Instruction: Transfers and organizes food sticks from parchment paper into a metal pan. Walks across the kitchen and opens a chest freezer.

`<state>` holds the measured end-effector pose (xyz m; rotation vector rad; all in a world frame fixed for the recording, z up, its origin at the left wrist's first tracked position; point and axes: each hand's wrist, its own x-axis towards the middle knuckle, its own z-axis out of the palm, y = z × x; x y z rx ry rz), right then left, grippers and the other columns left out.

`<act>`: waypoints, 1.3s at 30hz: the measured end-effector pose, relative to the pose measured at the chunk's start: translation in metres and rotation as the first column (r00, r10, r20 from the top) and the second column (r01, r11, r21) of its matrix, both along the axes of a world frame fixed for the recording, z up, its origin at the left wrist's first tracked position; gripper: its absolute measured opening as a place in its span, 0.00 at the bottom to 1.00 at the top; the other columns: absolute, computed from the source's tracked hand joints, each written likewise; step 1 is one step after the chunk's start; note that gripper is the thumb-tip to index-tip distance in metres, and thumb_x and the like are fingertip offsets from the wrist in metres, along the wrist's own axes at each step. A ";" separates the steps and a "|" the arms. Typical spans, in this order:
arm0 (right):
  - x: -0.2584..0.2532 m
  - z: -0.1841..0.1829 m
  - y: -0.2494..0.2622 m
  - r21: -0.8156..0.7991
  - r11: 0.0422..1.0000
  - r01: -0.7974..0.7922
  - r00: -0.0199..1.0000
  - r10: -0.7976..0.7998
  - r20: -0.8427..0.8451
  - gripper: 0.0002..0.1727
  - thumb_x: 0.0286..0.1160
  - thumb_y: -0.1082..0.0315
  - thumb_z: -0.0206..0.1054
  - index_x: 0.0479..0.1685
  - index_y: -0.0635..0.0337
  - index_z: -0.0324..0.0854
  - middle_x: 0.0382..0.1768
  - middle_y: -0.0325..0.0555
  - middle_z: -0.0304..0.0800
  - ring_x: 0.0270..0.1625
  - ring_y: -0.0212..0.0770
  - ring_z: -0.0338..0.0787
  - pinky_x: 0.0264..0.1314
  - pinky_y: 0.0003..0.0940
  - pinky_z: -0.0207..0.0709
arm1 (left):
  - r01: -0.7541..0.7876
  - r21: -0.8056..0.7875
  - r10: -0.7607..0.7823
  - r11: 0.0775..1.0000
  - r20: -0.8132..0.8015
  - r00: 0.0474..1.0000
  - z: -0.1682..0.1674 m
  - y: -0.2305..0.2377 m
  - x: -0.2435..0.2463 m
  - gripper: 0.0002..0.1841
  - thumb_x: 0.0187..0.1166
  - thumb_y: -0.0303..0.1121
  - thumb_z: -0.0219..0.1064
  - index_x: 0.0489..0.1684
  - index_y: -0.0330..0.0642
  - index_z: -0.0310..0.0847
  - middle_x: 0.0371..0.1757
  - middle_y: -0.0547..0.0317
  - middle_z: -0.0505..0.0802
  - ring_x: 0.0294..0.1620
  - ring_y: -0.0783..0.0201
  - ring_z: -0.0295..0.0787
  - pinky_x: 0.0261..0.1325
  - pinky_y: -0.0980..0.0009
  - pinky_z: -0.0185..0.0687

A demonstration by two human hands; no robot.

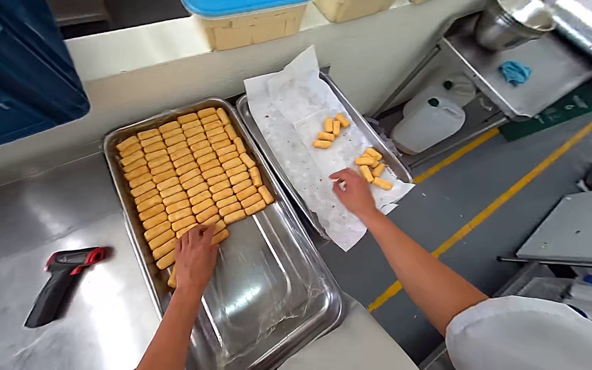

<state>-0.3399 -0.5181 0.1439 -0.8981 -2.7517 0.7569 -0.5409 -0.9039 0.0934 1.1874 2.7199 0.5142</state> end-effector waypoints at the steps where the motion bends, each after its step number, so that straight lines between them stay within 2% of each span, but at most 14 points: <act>1: 0.008 0.004 0.027 0.016 0.997 0.075 0.992 -0.077 0.096 0.17 0.79 0.69 0.66 0.64 0.62 0.86 0.63 0.63 0.86 0.66 0.62 0.87 0.67 0.63 0.81 | -0.010 -0.014 0.010 1.000 0.003 1.000 0.001 0.001 0.001 0.26 0.68 0.27 0.79 0.69 0.39 0.85 0.66 0.32 0.86 0.70 0.28 0.80 0.70 0.29 0.70; 4: 0.025 -0.002 0.083 0.040 0.965 0.258 0.909 -0.257 0.328 0.25 0.80 0.57 0.69 0.68 0.67 0.82 0.63 0.74 0.85 0.67 0.75 0.84 0.63 0.78 0.75 | -0.037 -0.023 0.038 0.999 0.014 0.999 0.008 0.000 0.008 0.29 0.67 0.33 0.82 0.71 0.39 0.84 0.69 0.31 0.85 0.71 0.28 0.79 0.73 0.30 0.68; 6: 0.028 -0.013 0.097 0.084 0.946 0.312 0.857 -0.319 0.405 0.28 0.81 0.53 0.68 0.67 0.71 0.80 0.62 0.76 0.84 0.68 0.76 0.84 0.64 0.77 0.75 | -0.062 0.021 0.062 0.998 0.007 0.998 0.012 -0.005 0.012 0.28 0.69 0.35 0.81 0.70 0.39 0.84 0.69 0.32 0.85 0.70 0.28 0.80 0.73 0.31 0.68; 10: 0.020 -0.024 0.100 0.091 0.925 0.369 0.819 -0.370 0.439 0.24 0.77 0.62 0.72 0.64 0.73 0.80 0.61 0.76 0.84 0.68 0.75 0.83 0.63 0.75 0.76 | -0.163 0.065 0.162 0.985 0.015 0.987 0.028 -0.031 0.023 0.23 0.73 0.35 0.74 0.66 0.35 0.85 0.64 0.30 0.87 0.66 0.28 0.82 0.67 0.30 0.72; 15: 0.024 -0.018 0.109 0.064 0.918 0.392 0.799 -0.374 0.472 0.22 0.73 0.55 0.74 0.46 0.71 0.86 0.51 0.73 0.88 0.59 0.73 0.88 0.53 0.77 0.76 | -0.206 -0.065 0.208 0.976 0.015 0.978 0.019 -0.083 0.037 0.22 0.72 0.36 0.72 0.63 0.34 0.87 0.63 0.30 0.88 0.65 0.28 0.84 0.63 0.31 0.76; 18: 0.020 -0.005 0.105 0.151 0.958 0.245 0.893 -0.284 0.350 0.18 0.72 0.62 0.75 0.53 0.66 0.88 0.59 0.72 0.85 0.68 0.73 0.82 0.60 0.74 0.76 | -0.152 -0.074 0.152 0.986 0.000 0.988 0.012 -0.098 0.039 0.20 0.69 0.27 0.74 0.62 0.35 0.87 0.63 0.31 0.88 0.64 0.28 0.84 0.61 0.33 0.79; 21: 0.009 -0.008 0.106 0.135 0.986 -0.100 0.955 0.057 0.292 0.17 0.70 0.73 0.74 0.59 0.61 0.88 0.64 0.67 0.83 0.72 0.70 0.79 0.70 0.68 0.75 | -0.158 -0.112 0.157 0.981 -0.012 0.987 0.013 -0.101 0.037 0.21 0.68 0.19 0.73 0.63 0.36 0.87 0.62 0.29 0.88 0.63 0.27 0.84 0.63 0.33 0.78; 22: 0.006 -0.012 0.107 0.068 0.977 -0.201 0.927 0.167 0.335 0.22 0.67 0.75 0.75 0.64 0.58 0.87 0.71 0.66 0.80 0.74 0.70 0.78 0.73 0.68 0.74 | -0.154 -0.125 0.152 0.980 -0.021 0.988 0.014 -0.101 0.034 0.21 0.68 0.18 0.73 0.63 0.36 0.87 0.62 0.29 0.88 0.63 0.27 0.85 0.64 0.32 0.78; 24: 0.003 -0.013 0.103 -0.076 0.949 -0.305 0.823 0.302 0.482 0.41 0.59 0.76 0.80 0.81 0.49 0.76 0.85 0.66 0.66 0.79 0.72 0.75 0.73 0.69 0.73 | -0.130 -0.142 0.126 0.981 -0.036 0.991 0.014 -0.100 0.027 0.22 0.67 0.17 0.74 0.62 0.37 0.88 0.61 0.30 0.88 0.63 0.27 0.85 0.65 0.32 0.76; 27: 0.005 -0.012 0.096 -0.077 0.930 -0.360 0.720 0.329 0.611 0.62 0.49 0.79 0.84 0.94 0.41 0.57 0.89 0.68 0.55 0.78 0.76 0.73 0.68 0.73 0.75 | -0.085 -0.167 0.089 0.982 0.016 0.996 0.025 -0.095 0.018 0.21 0.68 0.17 0.72 0.62 0.38 0.89 0.60 0.30 0.89 0.65 0.28 0.83 0.69 0.31 0.73; 30: 0.006 -0.021 0.095 -0.006 0.899 -0.438 0.694 0.342 0.633 0.63 0.50 0.79 0.84 0.95 0.40 0.54 0.86 0.72 0.57 0.72 0.80 0.77 0.59 0.73 0.80 | -0.107 -0.208 0.122 0.972 0.061 0.991 0.031 -0.104 0.016 0.23 0.68 0.22 0.75 0.65 0.43 0.88 0.64 0.33 0.88 0.70 0.31 0.81 0.75 0.32 0.68; 34: -0.001 -0.028 0.098 0.013 0.882 -0.471 0.695 0.361 0.622 0.54 0.43 0.77 0.89 0.84 0.53 0.70 0.87 0.70 0.57 0.70 0.79 0.78 0.60 0.73 0.80 | -0.158 -0.271 0.168 0.949 0.011 0.986 0.025 -0.106 0.019 0.23 0.72 0.41 0.77 0.67 0.46 0.87 0.69 0.41 0.87 0.73 0.40 0.80 0.79 0.37 0.66; 36: -0.002 -0.028 0.100 0.016 0.877 -0.480 0.685 0.363 0.632 0.51 0.43 0.73 0.91 0.80 0.60 0.71 0.85 0.67 0.64 0.69 0.74 0.82 0.62 0.70 0.80 | -0.179 -0.297 0.186 0.938 -0.002 0.983 0.023 -0.099 0.020 0.20 0.76 0.39 0.75 0.64 0.44 0.87 0.66 0.42 0.89 0.72 0.41 0.82 0.79 0.39 0.67; 39: 0.002 -0.029 0.100 0.019 0.895 -0.446 0.695 0.333 0.638 0.51 0.45 0.69 0.92 0.79 0.64 0.70 0.79 0.67 0.71 0.65 0.71 0.85 0.62 0.67 0.81 | -0.184 -0.319 0.200 0.930 0.018 0.980 0.026 -0.091 0.018 0.15 0.76 0.26 0.69 0.61 0.43 0.87 0.61 0.45 0.91 0.70 0.43 0.84 0.78 0.41 0.68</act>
